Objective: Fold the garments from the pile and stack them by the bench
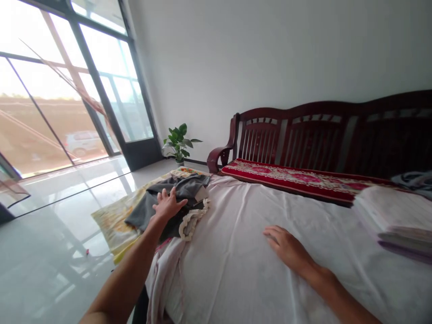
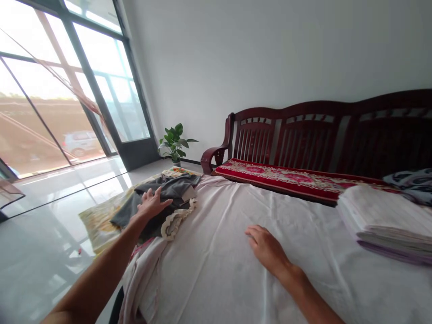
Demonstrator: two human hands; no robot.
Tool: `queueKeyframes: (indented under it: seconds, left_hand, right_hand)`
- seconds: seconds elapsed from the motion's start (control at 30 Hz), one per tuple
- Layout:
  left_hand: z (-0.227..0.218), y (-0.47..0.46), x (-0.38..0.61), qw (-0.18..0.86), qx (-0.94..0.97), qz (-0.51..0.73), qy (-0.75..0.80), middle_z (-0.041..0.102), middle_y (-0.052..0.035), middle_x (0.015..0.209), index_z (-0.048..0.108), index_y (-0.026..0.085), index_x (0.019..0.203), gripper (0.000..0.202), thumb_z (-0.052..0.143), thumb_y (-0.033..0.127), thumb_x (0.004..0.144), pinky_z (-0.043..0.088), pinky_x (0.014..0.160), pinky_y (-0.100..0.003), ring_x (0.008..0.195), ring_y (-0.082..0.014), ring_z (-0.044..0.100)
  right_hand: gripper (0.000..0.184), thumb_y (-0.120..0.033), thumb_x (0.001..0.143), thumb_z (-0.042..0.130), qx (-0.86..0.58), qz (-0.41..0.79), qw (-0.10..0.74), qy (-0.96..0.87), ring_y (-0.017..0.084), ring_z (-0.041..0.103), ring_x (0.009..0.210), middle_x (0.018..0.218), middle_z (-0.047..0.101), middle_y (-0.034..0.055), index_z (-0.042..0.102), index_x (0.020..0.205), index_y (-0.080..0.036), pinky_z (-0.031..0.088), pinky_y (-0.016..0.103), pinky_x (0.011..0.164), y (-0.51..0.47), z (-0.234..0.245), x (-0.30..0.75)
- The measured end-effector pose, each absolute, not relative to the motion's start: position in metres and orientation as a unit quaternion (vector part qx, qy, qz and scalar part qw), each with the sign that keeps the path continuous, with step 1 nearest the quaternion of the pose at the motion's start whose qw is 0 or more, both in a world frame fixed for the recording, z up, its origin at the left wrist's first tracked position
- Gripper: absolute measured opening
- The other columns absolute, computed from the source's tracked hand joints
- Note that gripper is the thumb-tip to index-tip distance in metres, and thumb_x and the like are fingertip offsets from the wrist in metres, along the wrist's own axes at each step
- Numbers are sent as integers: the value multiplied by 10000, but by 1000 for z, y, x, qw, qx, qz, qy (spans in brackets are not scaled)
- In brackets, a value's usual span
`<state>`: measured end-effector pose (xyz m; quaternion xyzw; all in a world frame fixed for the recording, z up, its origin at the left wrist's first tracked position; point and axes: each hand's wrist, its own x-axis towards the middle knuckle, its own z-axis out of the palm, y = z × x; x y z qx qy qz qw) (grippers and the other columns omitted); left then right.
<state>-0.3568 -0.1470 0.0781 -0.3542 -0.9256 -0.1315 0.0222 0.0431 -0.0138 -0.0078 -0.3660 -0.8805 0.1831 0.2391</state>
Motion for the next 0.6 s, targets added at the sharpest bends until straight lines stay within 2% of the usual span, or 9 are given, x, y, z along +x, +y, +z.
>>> queueKeyframes:
  seconds: [0.03,0.1,0.2,0.27,0.37,0.47,0.53,0.6]
  left_hand:
    - [78,-144,-367,-5,-347,-126,-929,126,-214,1655,273,282,1568,874,543,671,834,357,1023,-694,1490,-476,172]
    - [74,-136,-379,-26,-352,-104,-930,209,-223,1619,334,296,1536,877,618,639,780,395,980,-692,1432,-495,284]
    - [69,-126,-385,4,-372,-86,-924,439,-204,1455,508,278,1393,716,696,464,728,458,934,-619,1278,-457,485]
    - [68,-122,-387,7,-377,-121,-918,528,-184,1353,588,247,1269,605,712,341,684,486,915,-547,1184,-415,570]
    - [78,-123,-395,-11,-381,-193,-904,630,-148,1217,652,213,1077,441,694,211,639,493,913,-450,1121,-366,624]
    - [103,-124,-406,-3,-375,-255,-891,693,-127,1039,660,181,924,307,655,133,620,483,896,-416,1102,-364,624]
    - [122,-117,-408,3,-367,-317,-875,693,-100,903,654,152,891,270,624,118,625,486,834,-393,1018,-348,641]
    - [139,-104,-397,-4,-366,-390,-845,659,-47,782,652,128,911,273,595,130,643,480,750,-333,885,-282,651]
  right_hand:
    - [339,-190,828,474,-365,190,241,-879,230,678,1116,1175,742,92,766,995,-227,498,377,1034,-15,-7,38]
    - [336,-185,825,473,-365,205,245,-874,229,681,1112,1169,744,92,767,982,-226,498,372,1031,-16,-6,31]
    - [339,-178,821,469,-368,229,256,-864,224,684,1100,1153,749,84,763,980,-233,496,373,1030,-16,-5,22]
    - [336,-179,817,468,-370,238,264,-858,223,685,1089,1139,752,81,760,971,-240,498,377,1027,-16,-5,18]
    - [322,-185,805,476,-373,246,278,-850,227,684,1084,1127,755,78,757,945,-251,500,389,1029,-16,-9,14]
    - [310,-193,793,479,-372,258,296,-841,228,683,1093,1122,757,71,756,916,-258,496,402,1044,-17,-15,14]
    - [311,-199,782,472,-370,270,316,-831,226,684,1094,1111,757,69,755,897,-258,496,402,1049,-18,-18,14]
    - [317,-213,765,482,-375,292,336,-813,231,681,1103,1120,751,77,750,932,-245,497,407,1051,-18,-18,13]
